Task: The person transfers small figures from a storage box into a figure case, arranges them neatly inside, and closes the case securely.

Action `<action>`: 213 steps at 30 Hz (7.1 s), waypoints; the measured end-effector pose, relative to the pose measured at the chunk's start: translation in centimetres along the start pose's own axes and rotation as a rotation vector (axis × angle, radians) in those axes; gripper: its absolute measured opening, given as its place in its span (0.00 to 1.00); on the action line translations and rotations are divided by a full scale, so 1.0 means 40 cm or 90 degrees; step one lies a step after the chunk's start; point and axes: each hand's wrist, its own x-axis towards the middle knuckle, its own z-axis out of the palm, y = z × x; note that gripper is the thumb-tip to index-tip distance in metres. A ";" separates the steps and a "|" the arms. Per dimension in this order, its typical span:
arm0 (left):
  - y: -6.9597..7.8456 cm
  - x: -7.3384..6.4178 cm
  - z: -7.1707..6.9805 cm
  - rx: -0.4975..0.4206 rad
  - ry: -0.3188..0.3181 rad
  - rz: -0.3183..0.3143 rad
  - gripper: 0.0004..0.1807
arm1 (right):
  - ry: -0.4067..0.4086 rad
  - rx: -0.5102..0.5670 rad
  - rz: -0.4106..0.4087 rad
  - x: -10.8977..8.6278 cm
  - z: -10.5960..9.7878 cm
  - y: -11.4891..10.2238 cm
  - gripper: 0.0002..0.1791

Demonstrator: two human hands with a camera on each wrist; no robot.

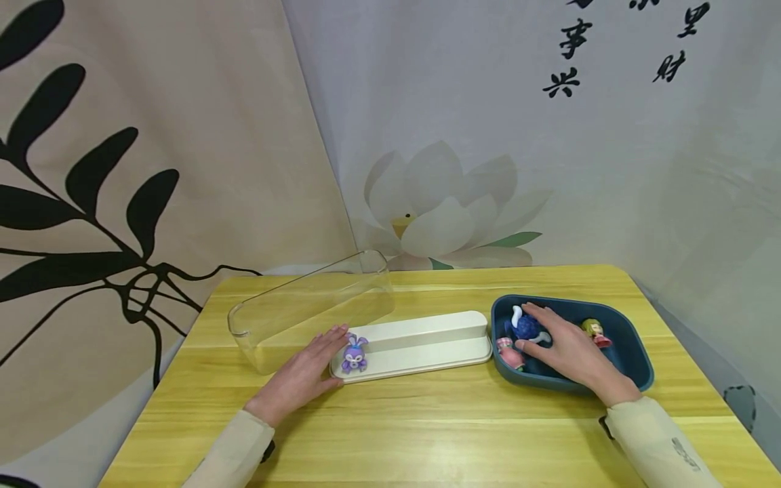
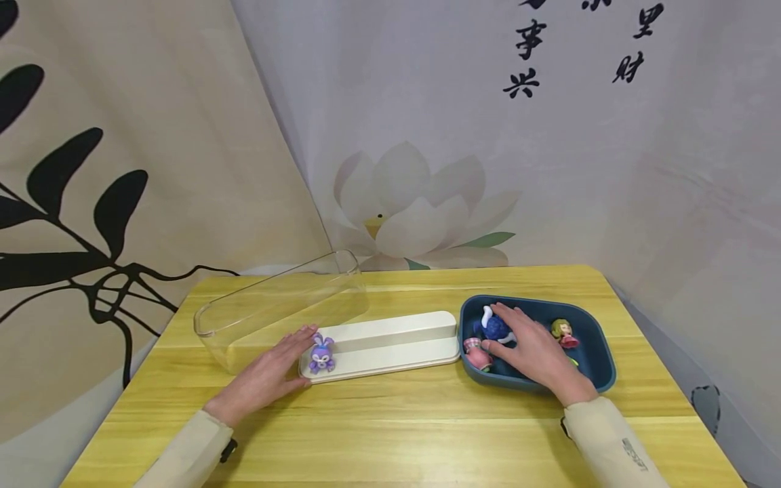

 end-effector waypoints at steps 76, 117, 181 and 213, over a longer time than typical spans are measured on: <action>-0.003 -0.011 -0.002 -0.001 0.007 0.006 0.45 | -0.020 -0.090 -0.025 0.036 0.010 0.012 0.30; -0.004 -0.003 -0.004 0.005 -0.007 0.017 0.45 | 0.118 0.034 -0.023 -0.035 -0.061 -0.070 0.31; -0.005 -0.005 -0.005 -0.011 -0.008 0.009 0.45 | 0.022 0.381 -0.136 0.046 0.068 -0.319 0.22; -0.003 -0.003 -0.006 -0.015 -0.011 -0.005 0.46 | -0.118 0.382 -0.135 0.127 0.210 -0.374 0.21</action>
